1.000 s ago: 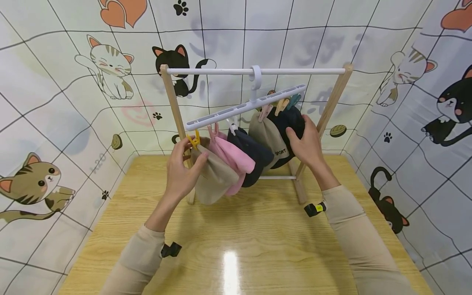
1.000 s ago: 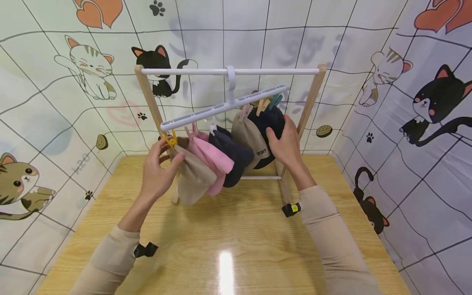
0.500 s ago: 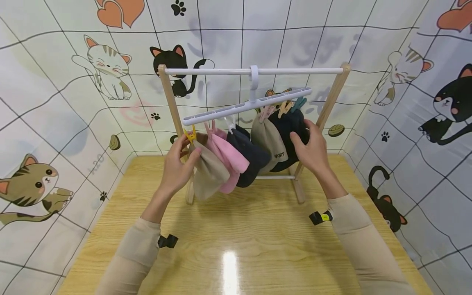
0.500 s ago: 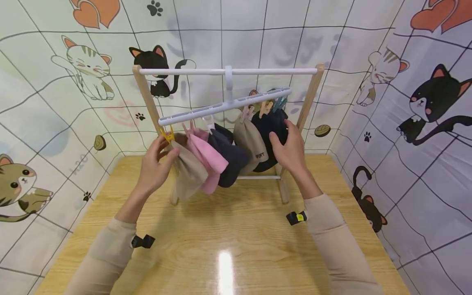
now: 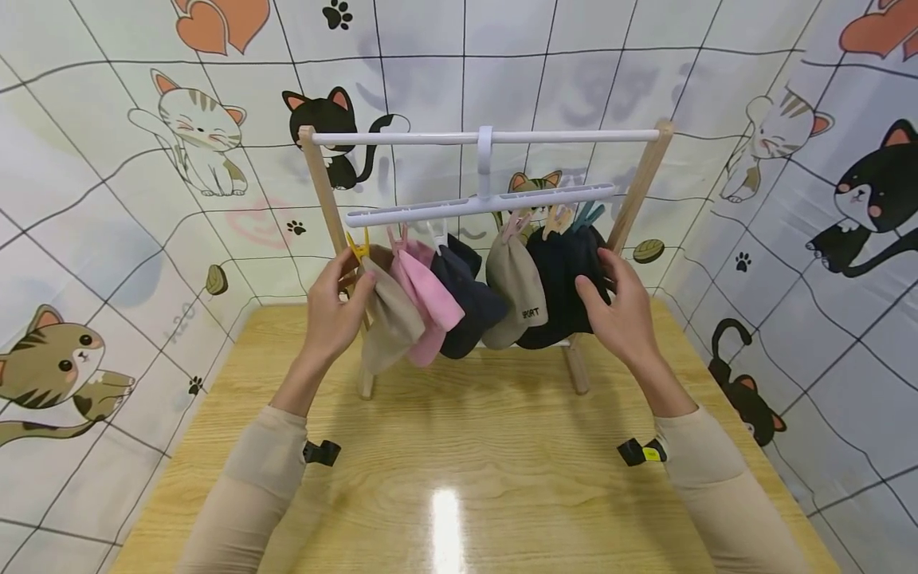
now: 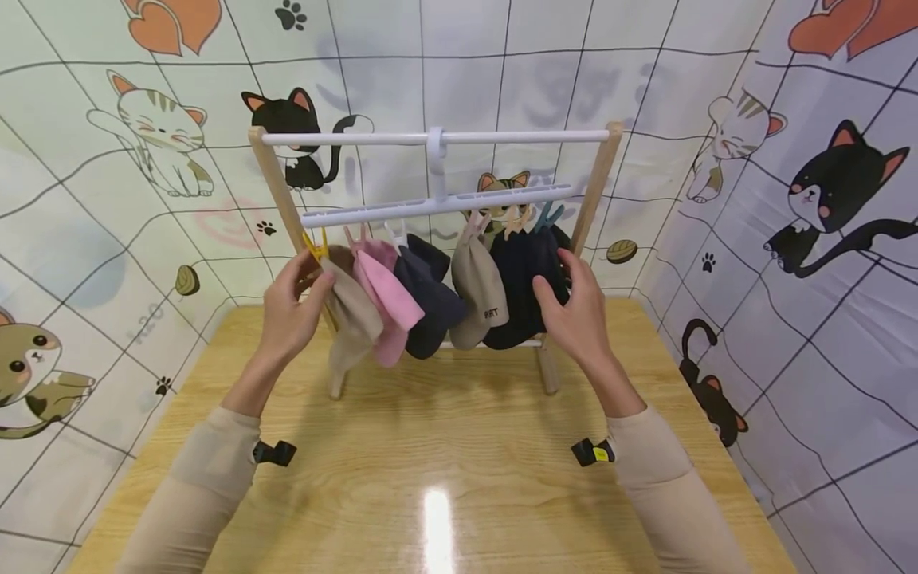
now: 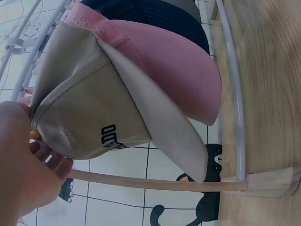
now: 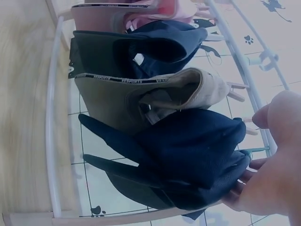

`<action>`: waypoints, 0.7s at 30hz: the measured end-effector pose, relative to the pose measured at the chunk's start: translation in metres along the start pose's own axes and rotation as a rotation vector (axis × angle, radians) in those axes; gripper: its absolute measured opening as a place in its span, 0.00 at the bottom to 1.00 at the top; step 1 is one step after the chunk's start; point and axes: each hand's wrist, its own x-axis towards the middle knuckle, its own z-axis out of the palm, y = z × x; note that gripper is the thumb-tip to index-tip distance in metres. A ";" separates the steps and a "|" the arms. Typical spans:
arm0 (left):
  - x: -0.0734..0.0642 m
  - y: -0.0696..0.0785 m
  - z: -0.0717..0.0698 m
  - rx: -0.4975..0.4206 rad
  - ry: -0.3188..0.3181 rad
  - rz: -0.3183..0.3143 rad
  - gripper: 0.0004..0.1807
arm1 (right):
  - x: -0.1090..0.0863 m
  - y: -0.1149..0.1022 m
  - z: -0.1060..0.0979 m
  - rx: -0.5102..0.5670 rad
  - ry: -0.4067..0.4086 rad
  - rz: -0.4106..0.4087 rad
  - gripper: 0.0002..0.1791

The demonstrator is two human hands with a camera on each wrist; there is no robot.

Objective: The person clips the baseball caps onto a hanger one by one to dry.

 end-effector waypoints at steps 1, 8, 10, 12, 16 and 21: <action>0.001 0.000 0.000 0.009 0.017 0.017 0.27 | -0.002 0.000 -0.001 0.003 0.001 -0.005 0.38; 0.004 0.000 -0.003 0.054 0.101 0.089 0.25 | -0.014 0.001 -0.005 -0.019 0.028 -0.062 0.35; 0.001 0.002 -0.004 0.066 0.112 0.101 0.26 | -0.019 0.002 -0.006 -0.029 0.046 -0.099 0.35; -0.004 0.004 -0.005 0.101 0.118 0.127 0.27 | -0.026 0.003 -0.006 -0.048 0.071 -0.145 0.34; -0.020 0.014 -0.004 0.176 0.133 0.238 0.28 | -0.039 0.003 -0.005 -0.105 0.152 -0.300 0.34; -0.044 0.031 0.003 0.213 0.067 0.443 0.28 | -0.055 0.000 0.001 -0.091 0.203 -0.575 0.34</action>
